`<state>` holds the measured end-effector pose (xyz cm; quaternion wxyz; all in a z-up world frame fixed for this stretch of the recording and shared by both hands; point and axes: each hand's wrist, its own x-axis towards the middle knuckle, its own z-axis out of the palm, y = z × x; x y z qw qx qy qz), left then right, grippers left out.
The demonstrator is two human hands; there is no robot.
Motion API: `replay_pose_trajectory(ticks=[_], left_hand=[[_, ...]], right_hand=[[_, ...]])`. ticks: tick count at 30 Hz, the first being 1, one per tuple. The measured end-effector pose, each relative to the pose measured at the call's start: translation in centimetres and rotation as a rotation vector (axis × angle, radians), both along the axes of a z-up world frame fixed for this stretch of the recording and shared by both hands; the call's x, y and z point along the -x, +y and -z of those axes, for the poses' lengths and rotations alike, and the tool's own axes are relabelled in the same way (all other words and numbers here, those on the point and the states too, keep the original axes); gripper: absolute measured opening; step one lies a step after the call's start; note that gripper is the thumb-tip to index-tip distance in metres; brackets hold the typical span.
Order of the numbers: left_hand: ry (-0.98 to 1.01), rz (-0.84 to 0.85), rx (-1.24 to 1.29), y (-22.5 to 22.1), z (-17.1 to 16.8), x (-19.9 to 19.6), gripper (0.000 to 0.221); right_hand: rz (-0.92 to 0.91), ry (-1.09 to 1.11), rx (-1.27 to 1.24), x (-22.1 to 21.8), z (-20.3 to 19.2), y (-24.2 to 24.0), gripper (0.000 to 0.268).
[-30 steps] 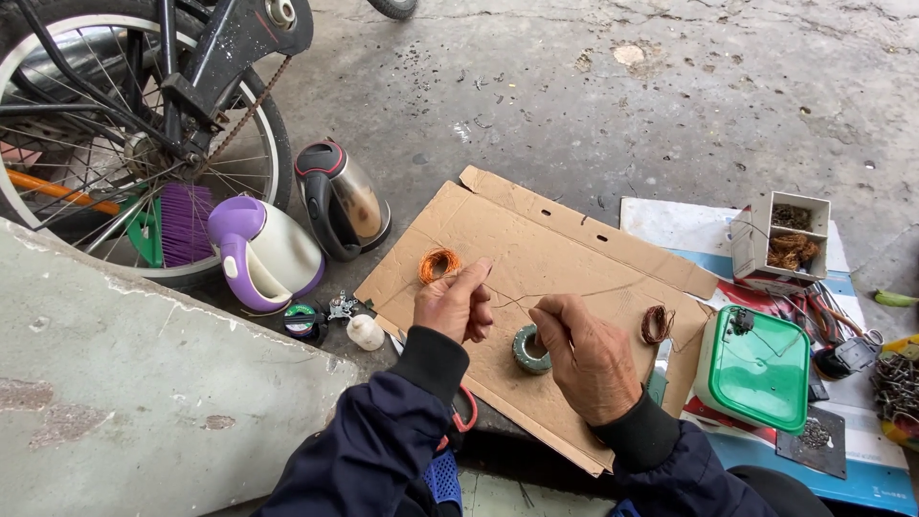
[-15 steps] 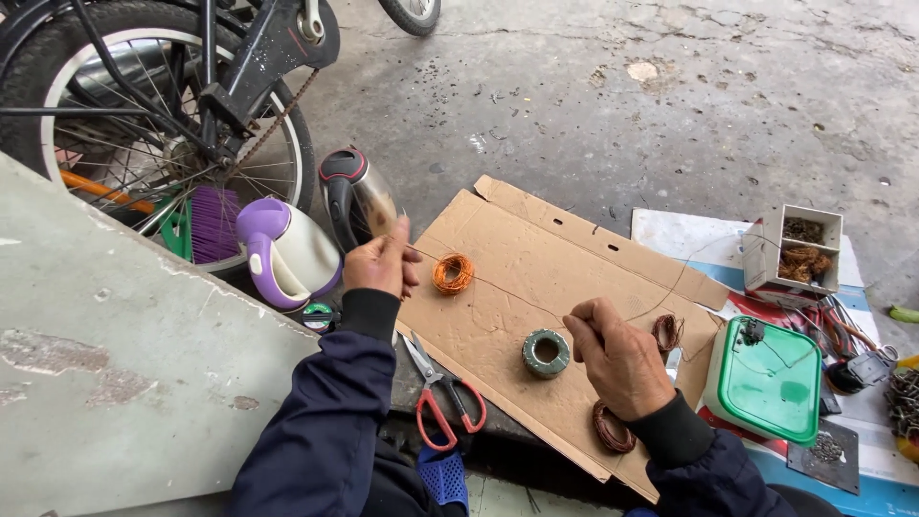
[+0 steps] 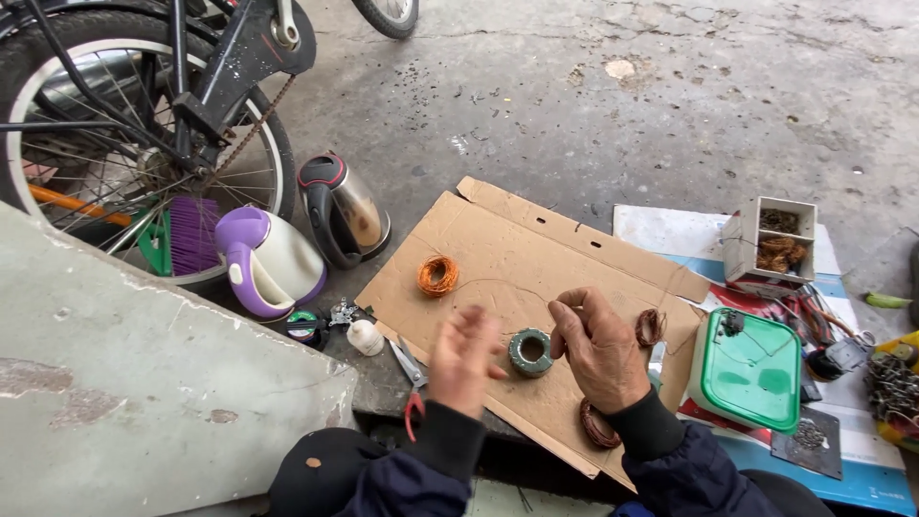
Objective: The person is untangling and winding thin copper wire onto a small spool or core, likely for electronics repair.
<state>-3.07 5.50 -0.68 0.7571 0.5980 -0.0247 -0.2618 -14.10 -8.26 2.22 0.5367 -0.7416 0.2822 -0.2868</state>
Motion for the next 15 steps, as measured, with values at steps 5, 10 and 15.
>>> replay_pose_trajectory(ticks=[5,10,15], left_hand=[[0.422,-0.105,0.049,-0.1,-1.5,-0.6,0.045],[0.282,0.228,-0.033,-1.6,-1.0,0.5,0.051],[0.137,0.181,0.053,-4.6,4.0,-0.5,0.037]], right_hand=[[0.004,0.021,0.037,0.3,-0.5,-0.2,0.014],[-0.037,-0.010,0.002,-0.1,-0.4,0.4,0.011],[-0.065,-0.005,-0.060,0.0,-0.5,0.1,0.019]])
